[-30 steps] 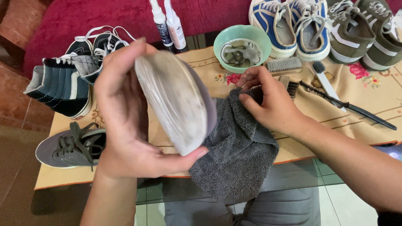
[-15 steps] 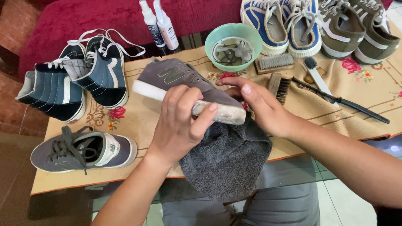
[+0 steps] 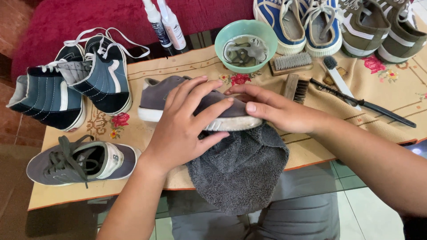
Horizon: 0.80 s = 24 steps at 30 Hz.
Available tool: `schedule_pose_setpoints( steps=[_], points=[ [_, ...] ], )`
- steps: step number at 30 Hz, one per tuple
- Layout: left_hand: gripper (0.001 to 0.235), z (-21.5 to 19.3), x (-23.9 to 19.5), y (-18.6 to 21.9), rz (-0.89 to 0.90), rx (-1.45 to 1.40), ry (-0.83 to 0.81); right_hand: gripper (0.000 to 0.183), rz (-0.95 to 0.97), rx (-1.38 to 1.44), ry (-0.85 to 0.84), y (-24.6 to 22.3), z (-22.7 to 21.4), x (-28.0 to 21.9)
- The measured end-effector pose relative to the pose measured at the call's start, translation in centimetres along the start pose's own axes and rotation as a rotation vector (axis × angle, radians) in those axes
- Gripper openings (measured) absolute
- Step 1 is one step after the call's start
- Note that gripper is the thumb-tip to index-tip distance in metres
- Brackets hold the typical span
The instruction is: The person scrubs the sole and upper of a grey sneaker using a wooden brush and a black-handled brush, then wipes the shoe with a grey cloth. The person repeats the scrubbing on the upper part of the shoe.
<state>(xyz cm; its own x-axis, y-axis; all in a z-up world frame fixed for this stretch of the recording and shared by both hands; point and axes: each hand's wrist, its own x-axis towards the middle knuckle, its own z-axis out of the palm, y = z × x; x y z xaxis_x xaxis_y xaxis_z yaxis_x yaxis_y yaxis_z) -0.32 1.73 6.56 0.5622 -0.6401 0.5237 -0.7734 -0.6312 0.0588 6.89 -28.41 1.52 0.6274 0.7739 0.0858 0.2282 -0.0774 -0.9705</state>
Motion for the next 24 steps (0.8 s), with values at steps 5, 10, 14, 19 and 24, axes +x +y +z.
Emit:
schedule_pose_setpoints(
  steps=[5, 10, 14, 19, 24],
  points=[
    [0.121, 0.4, -0.6, -0.3, -0.015, 0.127, -0.229, 0.087, -0.022, -0.026, -0.075, -0.4, -0.3, 0.1],
    [0.152, 0.6, -0.7, 1.1, -0.116, 0.182, -0.228, 0.123, -0.092, -0.187, -0.148, -1.9, -0.7, -0.1],
    [0.081, 0.8, -0.8, 3.2, 0.020, 0.264, 0.066, 0.093, -0.006, -0.300, -0.049, -0.4, -1.9, 0.3],
    [0.022, 3.3, -0.4, 9.6, 0.361, 0.157, 0.160, 0.077, 0.023, -0.277, -0.027, 0.1, -2.7, 0.6],
    [0.080, 8.6, -2.3, 11.1, -0.101, 0.575, -0.287, 0.079, -0.003, -0.234, -0.095, 0.6, -3.0, 0.6]
  ],
)
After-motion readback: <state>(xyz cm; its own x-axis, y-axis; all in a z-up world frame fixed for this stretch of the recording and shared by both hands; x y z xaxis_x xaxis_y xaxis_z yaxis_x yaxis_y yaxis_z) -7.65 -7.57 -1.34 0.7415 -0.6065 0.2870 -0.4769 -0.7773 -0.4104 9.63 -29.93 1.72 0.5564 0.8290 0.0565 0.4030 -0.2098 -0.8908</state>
